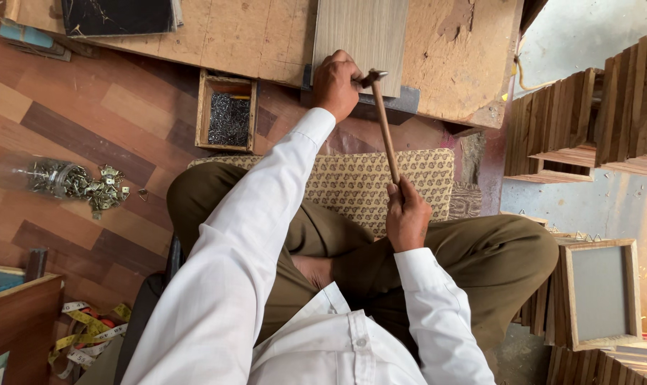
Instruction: The person assembles picture frames by placing a backing board into a wooden frame, then hammering nails and metal brackets to secure it. The person handles multiple frames one at a time, stacking completed units to the side.
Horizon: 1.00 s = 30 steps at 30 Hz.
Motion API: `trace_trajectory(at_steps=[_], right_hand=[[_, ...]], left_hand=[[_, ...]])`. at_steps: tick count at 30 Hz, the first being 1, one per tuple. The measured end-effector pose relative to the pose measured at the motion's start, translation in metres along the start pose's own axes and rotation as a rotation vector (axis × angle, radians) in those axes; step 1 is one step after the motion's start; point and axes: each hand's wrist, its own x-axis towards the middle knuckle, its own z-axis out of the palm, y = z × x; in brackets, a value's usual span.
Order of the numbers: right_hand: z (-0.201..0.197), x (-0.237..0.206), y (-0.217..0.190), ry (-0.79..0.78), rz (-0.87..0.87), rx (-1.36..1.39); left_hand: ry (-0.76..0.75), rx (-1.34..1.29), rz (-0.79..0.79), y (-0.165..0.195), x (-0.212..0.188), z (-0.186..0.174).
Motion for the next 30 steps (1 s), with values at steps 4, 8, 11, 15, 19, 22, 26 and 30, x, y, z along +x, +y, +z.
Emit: trace_trajectory(at_steps=[4, 8, 11, 15, 19, 22, 26, 30], right_hand=[[-0.007, 0.0, -0.006, 0.008, 0.055, 0.217], [-0.015, -0.002, -0.009, 0.104, -0.116, 0.273], [-0.014, 0.001, -0.008, 0.047, -0.018, 0.198], [-0.011, 0.004, -0.011, -0.061, 0.1, -0.018], [-0.02, 0.001, -0.022, 0.009, 0.048, 0.175], [-0.031, 0.006, -0.028, 0.033, -0.032, 0.253], [-0.033, 0.017, -0.027, 0.011, -0.012, 0.18], [-0.024, 0.017, -0.019, -0.076, 0.128, -0.015]], left_hand=[[-0.009, -0.07, 0.001, -0.002, -0.002, -0.003], [0.008, -0.133, 0.029, -0.004, -0.006, -0.006], [0.024, -0.125, 0.016, -0.003, -0.009, -0.004], [0.04, -0.091, 0.026, -0.005, -0.01, 0.0], [0.046, -0.142, 0.006, -0.01, -0.01, 0.002], [0.086, -0.133, 0.008, -0.01, -0.01, 0.004], [0.09, -0.045, -0.029, 0.001, -0.013, 0.006], [0.071, -0.025, -0.08, 0.008, -0.011, 0.004]])
